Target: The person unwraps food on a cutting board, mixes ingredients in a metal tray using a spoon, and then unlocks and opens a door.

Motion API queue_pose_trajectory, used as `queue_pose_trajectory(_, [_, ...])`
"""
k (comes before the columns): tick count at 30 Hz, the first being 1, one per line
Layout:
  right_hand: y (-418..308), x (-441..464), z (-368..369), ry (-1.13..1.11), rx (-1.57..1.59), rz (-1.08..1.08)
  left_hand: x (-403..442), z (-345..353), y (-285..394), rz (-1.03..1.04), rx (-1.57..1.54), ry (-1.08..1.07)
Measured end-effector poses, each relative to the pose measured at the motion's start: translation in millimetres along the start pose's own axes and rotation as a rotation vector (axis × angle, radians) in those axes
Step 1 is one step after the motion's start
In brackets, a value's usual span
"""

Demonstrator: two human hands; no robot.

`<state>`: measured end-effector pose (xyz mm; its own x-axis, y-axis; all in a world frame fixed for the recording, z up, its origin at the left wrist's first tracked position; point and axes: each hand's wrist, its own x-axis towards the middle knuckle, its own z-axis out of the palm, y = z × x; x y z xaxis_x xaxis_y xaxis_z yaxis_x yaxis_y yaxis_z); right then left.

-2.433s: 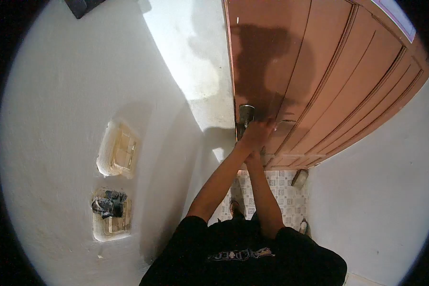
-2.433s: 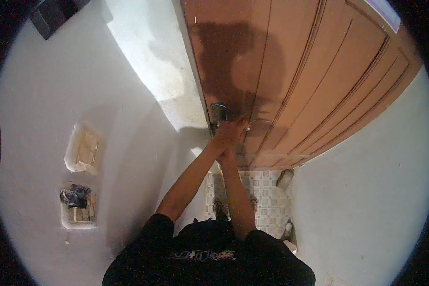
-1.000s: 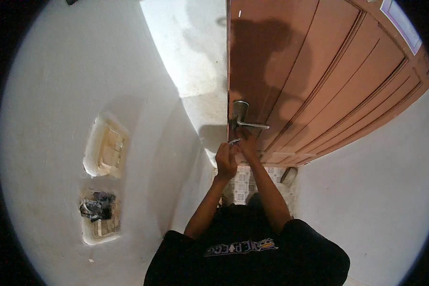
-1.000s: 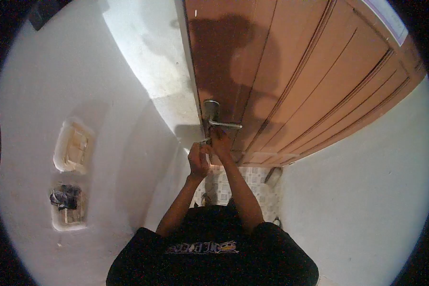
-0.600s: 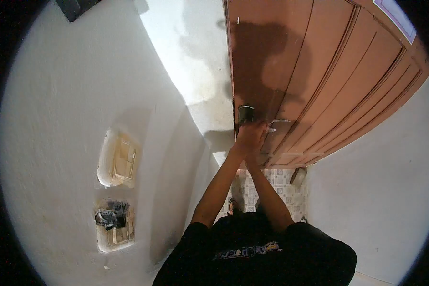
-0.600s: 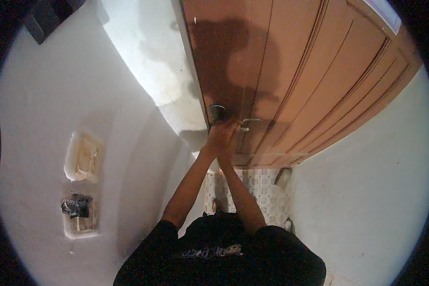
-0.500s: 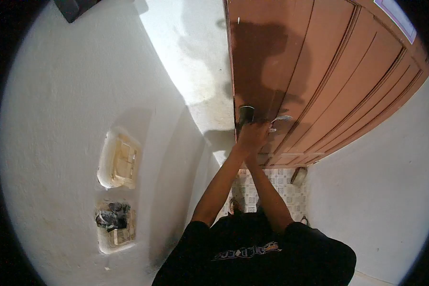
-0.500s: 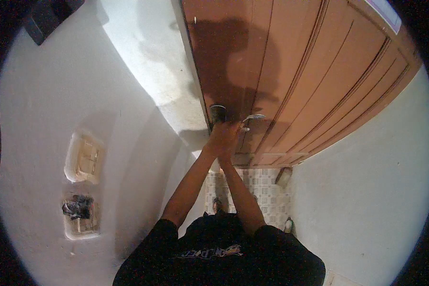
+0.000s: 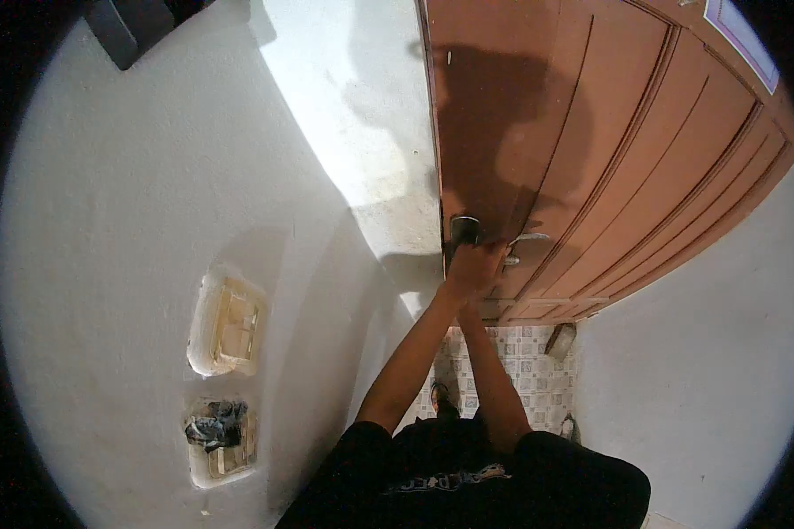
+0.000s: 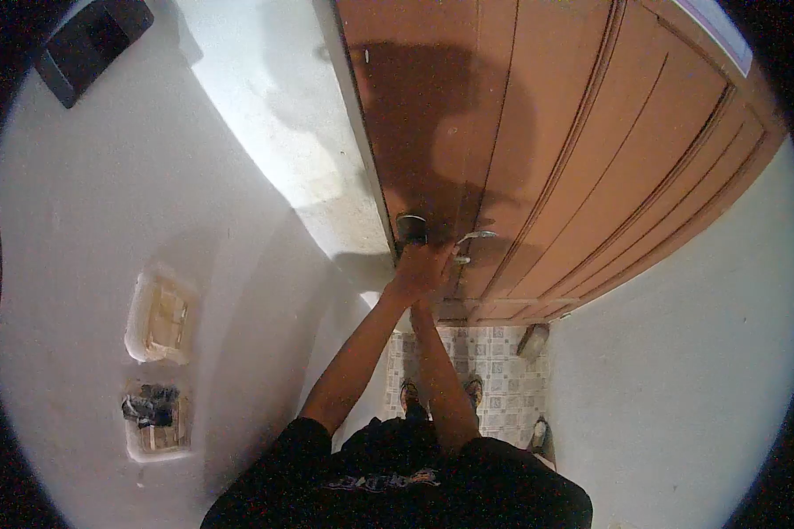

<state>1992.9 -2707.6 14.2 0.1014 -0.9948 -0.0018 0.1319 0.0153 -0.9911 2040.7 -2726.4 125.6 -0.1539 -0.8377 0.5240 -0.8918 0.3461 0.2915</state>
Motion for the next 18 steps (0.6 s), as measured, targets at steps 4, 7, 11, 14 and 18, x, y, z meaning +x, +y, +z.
queue_pose_trajectory(4, [2.8,-2.7,-7.5,0.007,-0.013,0.006,-3.9,7.4,1.4,0.031,-0.021,0.053])
queue_pose_trajectory(7, [3.6,-4.7,-12.0,0.020,-0.007,0.009,-4.2,4.8,1.8,0.035,0.069,0.049])
queue_pose_trajectory(11, [8.2,-8.6,-10.9,0.024,0.001,0.009,-0.4,-7.0,6.8,0.077,-0.030,0.141])
queue_pose_trajectory(14, [8.9,-10.6,-6.2,0.016,0.012,0.006,-1.6,4.5,0.1,0.069,0.043,0.089])
queue_pose_trajectory(18, [9.1,-9.2,9.7,-0.001,0.049,0.007,-2.9,6.7,-4.2,0.088,0.064,0.089])
